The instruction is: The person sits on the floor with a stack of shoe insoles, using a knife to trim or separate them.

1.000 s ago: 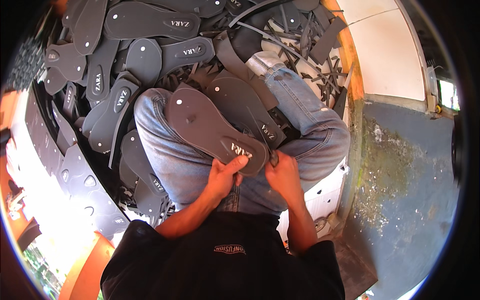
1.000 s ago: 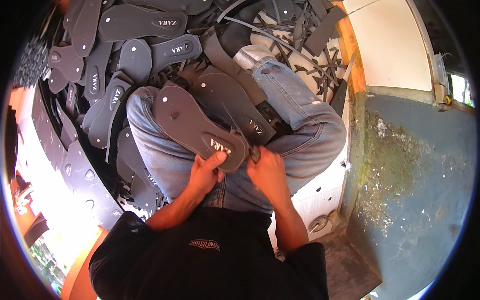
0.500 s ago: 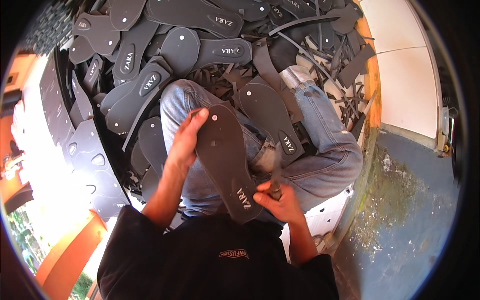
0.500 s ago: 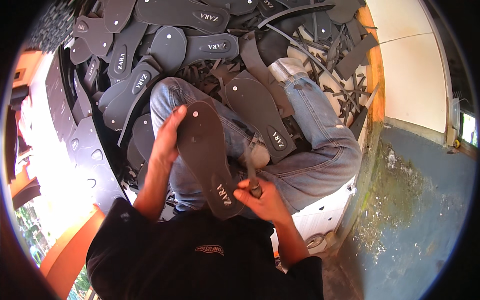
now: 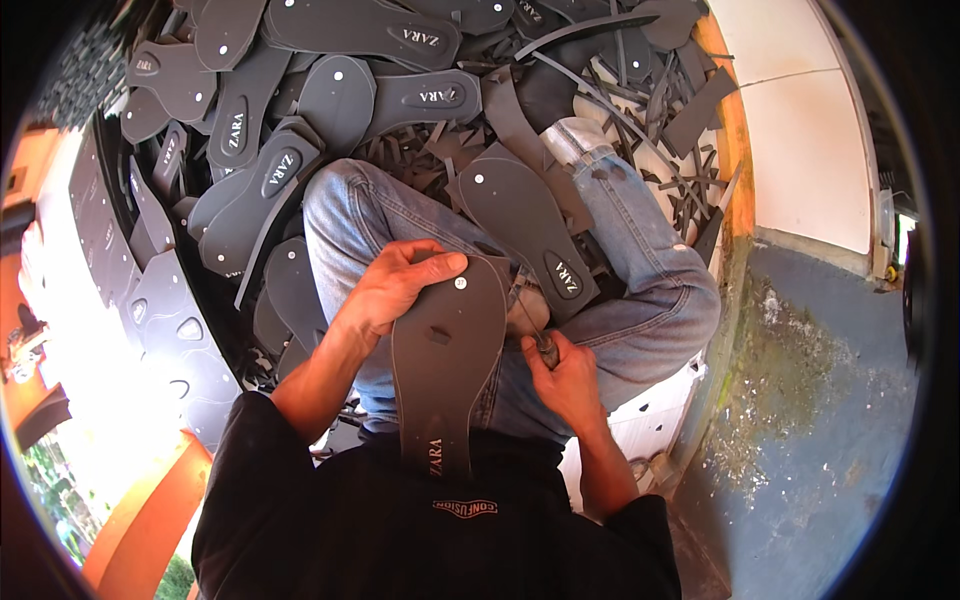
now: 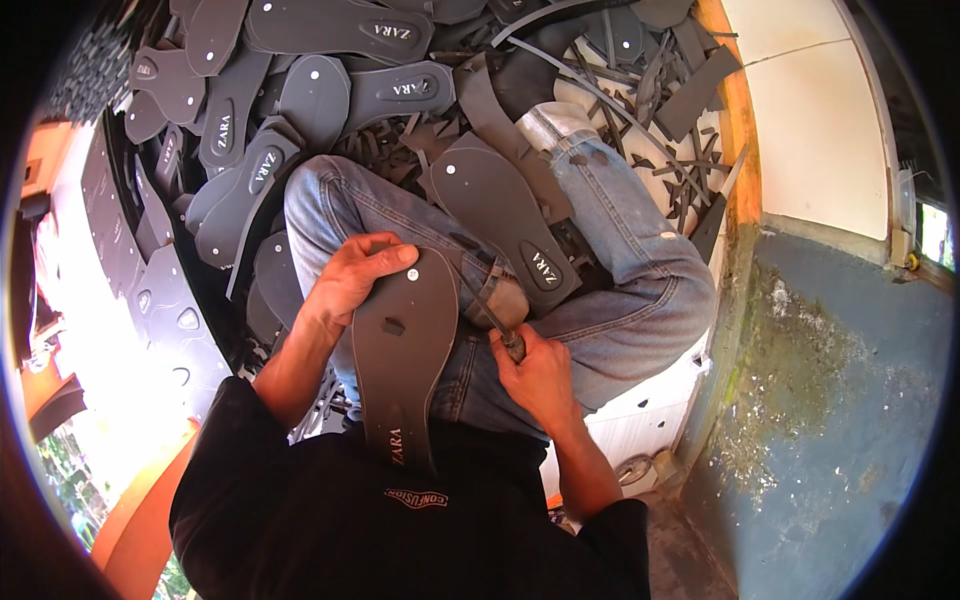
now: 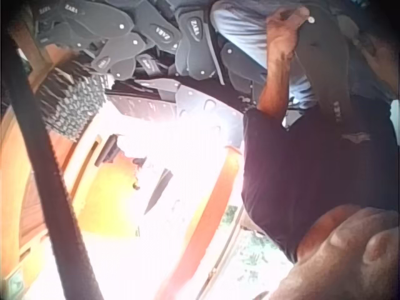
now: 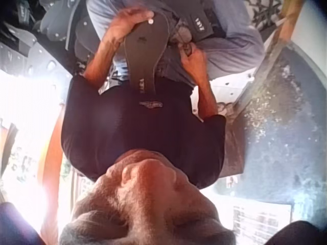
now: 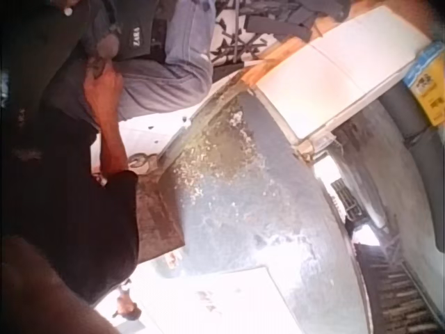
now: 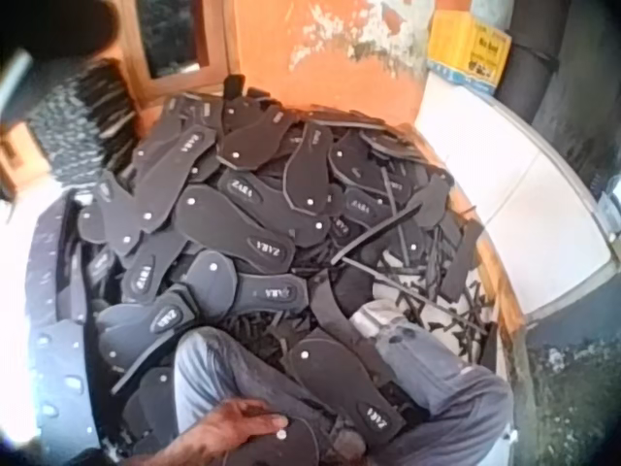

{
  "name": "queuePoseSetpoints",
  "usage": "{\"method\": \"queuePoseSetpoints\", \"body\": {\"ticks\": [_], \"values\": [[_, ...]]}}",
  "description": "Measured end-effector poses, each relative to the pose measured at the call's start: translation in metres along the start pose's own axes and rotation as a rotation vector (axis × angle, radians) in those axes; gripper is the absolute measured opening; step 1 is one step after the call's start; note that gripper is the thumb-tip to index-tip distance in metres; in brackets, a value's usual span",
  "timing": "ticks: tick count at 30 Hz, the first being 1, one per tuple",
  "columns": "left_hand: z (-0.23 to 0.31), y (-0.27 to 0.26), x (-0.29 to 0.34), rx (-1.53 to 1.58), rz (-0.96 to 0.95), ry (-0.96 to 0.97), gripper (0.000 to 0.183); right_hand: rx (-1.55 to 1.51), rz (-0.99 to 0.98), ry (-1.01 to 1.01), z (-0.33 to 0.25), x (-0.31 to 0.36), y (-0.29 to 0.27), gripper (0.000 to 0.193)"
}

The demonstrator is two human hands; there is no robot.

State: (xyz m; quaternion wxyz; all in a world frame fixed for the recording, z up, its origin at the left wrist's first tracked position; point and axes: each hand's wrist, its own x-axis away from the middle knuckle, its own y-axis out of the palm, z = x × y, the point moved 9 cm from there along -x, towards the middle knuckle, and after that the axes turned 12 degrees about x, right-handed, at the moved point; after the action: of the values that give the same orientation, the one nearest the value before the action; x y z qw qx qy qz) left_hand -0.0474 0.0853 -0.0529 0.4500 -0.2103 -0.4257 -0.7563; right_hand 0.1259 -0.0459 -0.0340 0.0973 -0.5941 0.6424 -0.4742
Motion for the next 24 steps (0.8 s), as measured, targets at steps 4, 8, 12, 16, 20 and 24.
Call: {"method": "queuePoseSetpoints", "body": {"ticks": [4,8,12,16,20,24], "values": [[-0.002,0.0,0.003,-0.14,0.022,0.02,0.032,0.058,-0.028,-0.118,-0.015,-0.012,-0.002,0.025],[0.004,0.013,0.004,-0.18,-0.054,0.038,0.038,0.009,0.03,-0.261,-0.054,-0.053,-0.014,0.02],[0.008,0.02,0.006,-0.176,-0.072,0.047,0.037,-0.424,-0.162,-0.042,-0.041,-0.068,-0.011,0.017],[-0.003,0.028,-0.008,0.024,-0.12,-0.022,0.03,-0.759,-0.429,0.017,-0.056,-0.069,-0.011,0.016],[0.016,0.026,-0.04,0.523,-0.288,0.206,0.026,-0.997,0.082,0.045,-0.029,-0.078,-0.071,0.022],[-0.009,0.076,-0.021,0.116,-0.346,0.416,0.027,-1.003,0.138,0.033,-0.024,-0.053,-0.076,0.024]]}}
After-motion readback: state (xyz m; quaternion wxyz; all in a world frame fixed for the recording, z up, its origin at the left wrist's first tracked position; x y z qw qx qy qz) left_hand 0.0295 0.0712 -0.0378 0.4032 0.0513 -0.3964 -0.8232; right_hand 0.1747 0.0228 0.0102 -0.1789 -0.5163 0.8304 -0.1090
